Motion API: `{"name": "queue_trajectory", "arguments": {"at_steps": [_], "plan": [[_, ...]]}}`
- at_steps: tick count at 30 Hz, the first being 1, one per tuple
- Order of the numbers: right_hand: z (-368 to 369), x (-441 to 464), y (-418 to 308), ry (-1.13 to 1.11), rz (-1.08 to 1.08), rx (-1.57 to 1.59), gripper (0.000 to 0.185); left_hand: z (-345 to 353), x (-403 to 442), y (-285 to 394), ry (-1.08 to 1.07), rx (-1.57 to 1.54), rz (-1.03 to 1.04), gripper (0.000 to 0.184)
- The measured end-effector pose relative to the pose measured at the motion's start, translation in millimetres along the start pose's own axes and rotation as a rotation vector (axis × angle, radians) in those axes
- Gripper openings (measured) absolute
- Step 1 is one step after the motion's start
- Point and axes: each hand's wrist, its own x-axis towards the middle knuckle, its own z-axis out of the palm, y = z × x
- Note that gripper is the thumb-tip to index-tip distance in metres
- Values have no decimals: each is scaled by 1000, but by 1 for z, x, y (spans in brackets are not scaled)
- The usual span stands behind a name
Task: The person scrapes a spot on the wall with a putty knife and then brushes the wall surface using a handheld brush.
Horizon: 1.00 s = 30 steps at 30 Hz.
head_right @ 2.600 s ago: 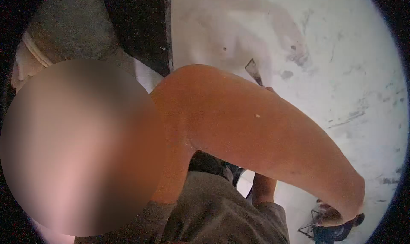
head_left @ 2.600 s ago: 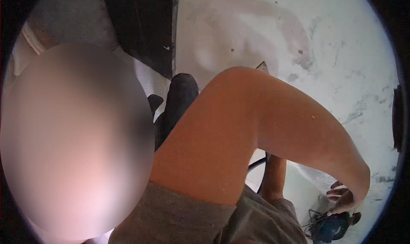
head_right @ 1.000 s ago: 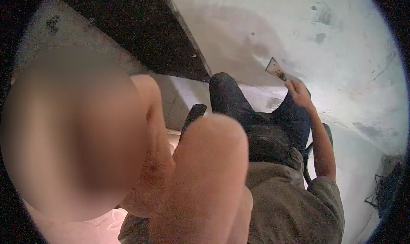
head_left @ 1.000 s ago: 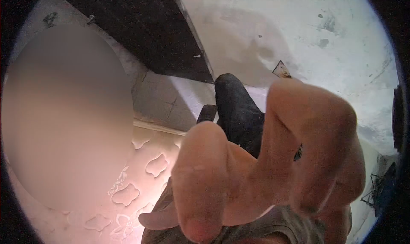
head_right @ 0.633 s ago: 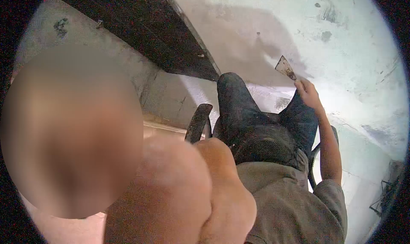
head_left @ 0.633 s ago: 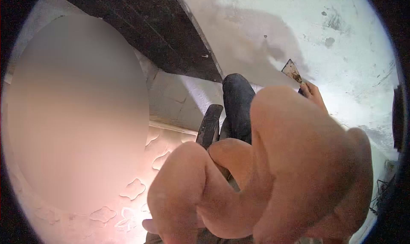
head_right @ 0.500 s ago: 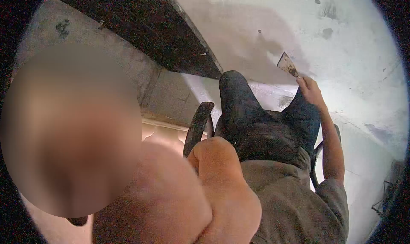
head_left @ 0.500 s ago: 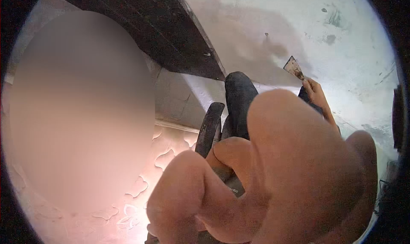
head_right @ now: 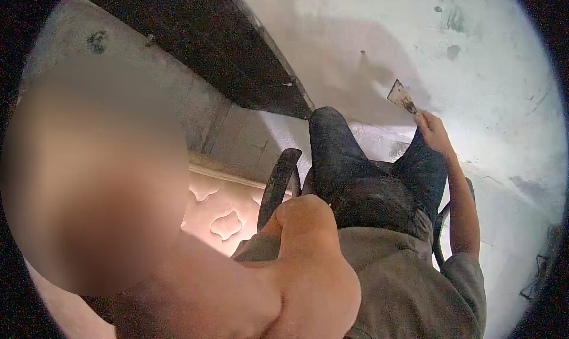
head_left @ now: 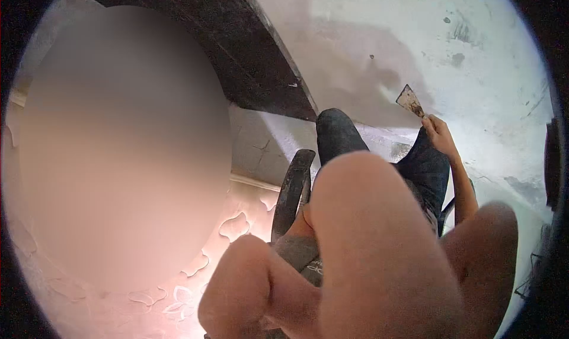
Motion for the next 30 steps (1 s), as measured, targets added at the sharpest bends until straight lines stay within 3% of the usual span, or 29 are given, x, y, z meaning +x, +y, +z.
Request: {"name": "queue_trajectory", "arguments": {"at_steps": [7, 10, 16, 30], "plan": [[2, 5, 14, -42, 58, 10, 31, -2, 13, -7, 24, 3, 35, 71], [4, 5, 12, 6, -25, 105, 31, -4, 19, -13, 28, -1, 48, 72], [4, 13, 38, 5, -142, -65, 27, -3, 22, -18, 37, -3, 82, 73], [0, 11, 17, -11, -61, -20, 32, 14, 25, -35, 70, -11, 160, 76]]}}
